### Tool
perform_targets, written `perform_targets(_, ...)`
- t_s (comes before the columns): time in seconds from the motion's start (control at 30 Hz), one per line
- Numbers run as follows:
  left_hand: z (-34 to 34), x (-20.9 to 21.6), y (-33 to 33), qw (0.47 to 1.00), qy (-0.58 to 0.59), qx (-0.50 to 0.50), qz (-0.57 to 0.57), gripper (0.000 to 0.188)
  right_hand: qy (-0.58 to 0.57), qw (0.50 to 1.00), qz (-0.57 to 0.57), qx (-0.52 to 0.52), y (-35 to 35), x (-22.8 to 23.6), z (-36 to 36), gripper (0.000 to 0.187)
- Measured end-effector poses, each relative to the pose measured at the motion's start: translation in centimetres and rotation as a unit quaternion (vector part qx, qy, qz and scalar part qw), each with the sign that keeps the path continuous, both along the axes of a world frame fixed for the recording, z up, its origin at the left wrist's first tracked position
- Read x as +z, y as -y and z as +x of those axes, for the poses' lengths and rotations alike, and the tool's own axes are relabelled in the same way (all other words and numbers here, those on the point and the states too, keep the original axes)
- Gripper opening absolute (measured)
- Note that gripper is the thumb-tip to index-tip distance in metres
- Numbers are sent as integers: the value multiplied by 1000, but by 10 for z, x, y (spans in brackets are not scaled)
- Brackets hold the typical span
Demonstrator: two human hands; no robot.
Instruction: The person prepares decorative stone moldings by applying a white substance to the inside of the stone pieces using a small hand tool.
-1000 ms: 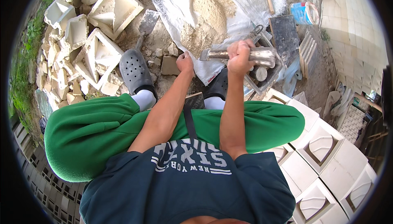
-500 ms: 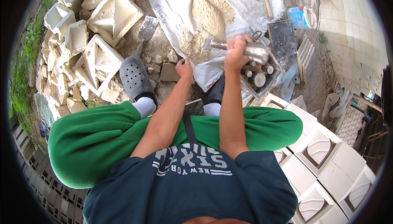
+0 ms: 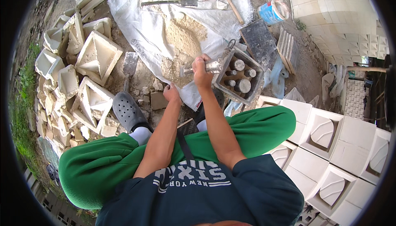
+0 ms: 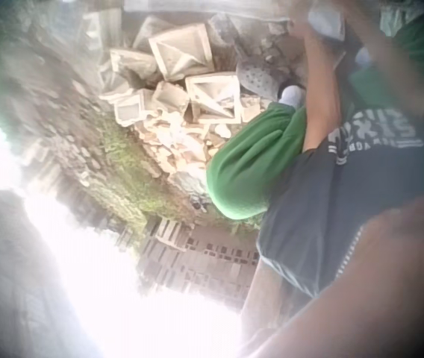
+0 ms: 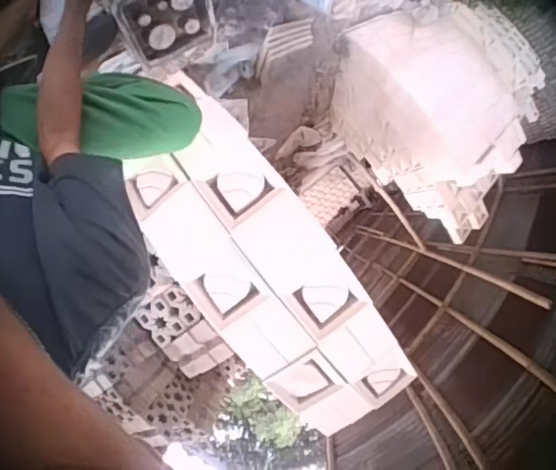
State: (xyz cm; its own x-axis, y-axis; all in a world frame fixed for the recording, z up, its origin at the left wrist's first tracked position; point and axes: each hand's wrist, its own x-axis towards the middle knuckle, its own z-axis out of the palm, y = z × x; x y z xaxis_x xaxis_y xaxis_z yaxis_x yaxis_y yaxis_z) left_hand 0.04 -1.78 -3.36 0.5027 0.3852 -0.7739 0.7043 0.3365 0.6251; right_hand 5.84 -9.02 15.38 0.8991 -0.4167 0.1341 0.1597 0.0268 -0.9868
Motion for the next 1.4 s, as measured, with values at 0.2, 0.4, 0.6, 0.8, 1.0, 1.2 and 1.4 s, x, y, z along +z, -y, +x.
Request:
perform_targets(0.2,-6,-25,-7,997,28,16,-76,26,-8,999,41,3,10,-4,-5,25)
perform_targets(0.4,-11,-7,-22,992,19,47,-118,26,34,999,-6,-5,-5,42,-38,21)
perform_targets(0.6,-5,1,-22,991,22,38,-126,24,16,998,-51,-14,-8,8,-22,22)
perform_targets(0.8,-2,6,-20,992,46,61,-96,24,32,999,-29,13,-8,51,-31,30)
perform_targets(1.0,10,-13,-23,995,0,39,-90,27,26,998,52,-11,-10,26,-6,25)
perform_targets(1.2,5,-4,-29,994,-9,35,-108,26,45,998,50,-14,-2,64,-3,21)
perform_targets(1.4,7,-18,-29,994,48,59,-80,25,88,995,-28,35,-6,75,-14,20)
